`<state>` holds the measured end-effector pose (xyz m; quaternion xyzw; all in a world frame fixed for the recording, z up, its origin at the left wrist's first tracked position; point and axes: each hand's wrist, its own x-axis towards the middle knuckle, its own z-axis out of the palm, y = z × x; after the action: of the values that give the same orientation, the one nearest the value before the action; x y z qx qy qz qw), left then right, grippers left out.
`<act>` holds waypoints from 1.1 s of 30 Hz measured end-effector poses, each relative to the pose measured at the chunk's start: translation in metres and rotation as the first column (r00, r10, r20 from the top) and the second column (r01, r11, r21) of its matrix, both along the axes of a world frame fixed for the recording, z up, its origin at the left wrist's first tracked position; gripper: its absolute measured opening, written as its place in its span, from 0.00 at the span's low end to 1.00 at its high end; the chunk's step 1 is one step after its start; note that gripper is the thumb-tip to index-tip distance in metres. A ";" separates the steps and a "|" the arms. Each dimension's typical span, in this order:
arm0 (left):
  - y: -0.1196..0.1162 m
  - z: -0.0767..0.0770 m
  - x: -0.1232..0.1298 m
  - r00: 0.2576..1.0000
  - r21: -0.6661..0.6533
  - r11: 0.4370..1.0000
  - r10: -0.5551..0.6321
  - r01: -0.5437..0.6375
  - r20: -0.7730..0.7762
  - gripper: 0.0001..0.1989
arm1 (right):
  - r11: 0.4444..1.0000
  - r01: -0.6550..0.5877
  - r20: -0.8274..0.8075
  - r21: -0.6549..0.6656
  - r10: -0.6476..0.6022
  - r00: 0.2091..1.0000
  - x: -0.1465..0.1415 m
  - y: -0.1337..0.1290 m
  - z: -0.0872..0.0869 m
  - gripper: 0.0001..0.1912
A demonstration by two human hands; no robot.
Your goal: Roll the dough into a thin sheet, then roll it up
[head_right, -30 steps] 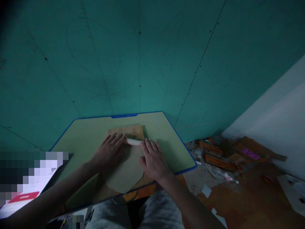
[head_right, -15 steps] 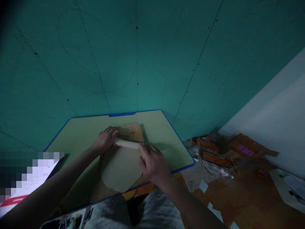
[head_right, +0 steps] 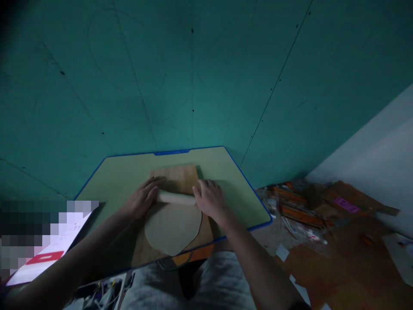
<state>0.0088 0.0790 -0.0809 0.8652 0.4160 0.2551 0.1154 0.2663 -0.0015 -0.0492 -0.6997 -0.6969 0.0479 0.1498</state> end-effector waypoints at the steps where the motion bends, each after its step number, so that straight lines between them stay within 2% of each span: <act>1: -0.004 0.002 -0.003 1.000 -0.036 0.999 -0.006 0.006 0.004 0.31 | 1.000 -0.014 0.009 0.002 0.014 1.000 -0.001 -0.004 -0.001 0.19; 6: -0.025 0.008 -0.018 0.999 -0.137 0.990 -0.034 0.034 -0.001 0.32 | 0.994 -0.079 0.057 0.074 0.074 0.996 -0.009 -0.026 -0.002 0.21; 12: -0.052 0.014 -0.026 0.999 -0.125 0.992 0.030 -0.031 -0.012 0.31 | 0.979 -0.127 0.131 0.159 0.107 0.986 -0.017 -0.050 -0.004 0.23; 18: -0.084 0.021 -0.033 0.994 -0.127 0.987 0.105 -0.101 0.027 0.30 | 0.970 -0.178 0.105 0.168 0.162 0.981 -0.029 -0.087 -0.012 0.27; 24: -0.086 0.021 -0.051 0.990 -0.097 0.992 0.089 -0.078 0.113 0.25 | 0.940 -0.216 0.096 0.263 0.198 0.976 -0.045 -0.132 -0.024 0.33; 28: -0.083 0.020 -0.054 0.991 -0.159 0.986 0.071 -0.053 0.110 0.24 | 0.911 -0.290 0.063 0.293 0.284 0.957 -0.040 -0.152 -0.017 0.30; 30: -0.085 0.020 -0.055 0.994 -0.184 0.983 0.030 -0.010 0.107 0.24 | 0.915 -0.268 -0.012 0.300 0.285 0.958 -0.028 -0.154 -0.012 0.27; 33: -0.089 0.020 -0.062 0.994 -0.199 0.979 -0.032 0.053 0.106 0.22 | 0.956 -0.081 -0.176 0.281 0.134 0.975 -0.006 -0.151 -0.011 0.20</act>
<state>-0.0533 -0.0104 -0.0613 0.8435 0.4148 0.2531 0.2291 0.2599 -0.1529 -0.0603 -0.6254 -0.7163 0.0275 0.3083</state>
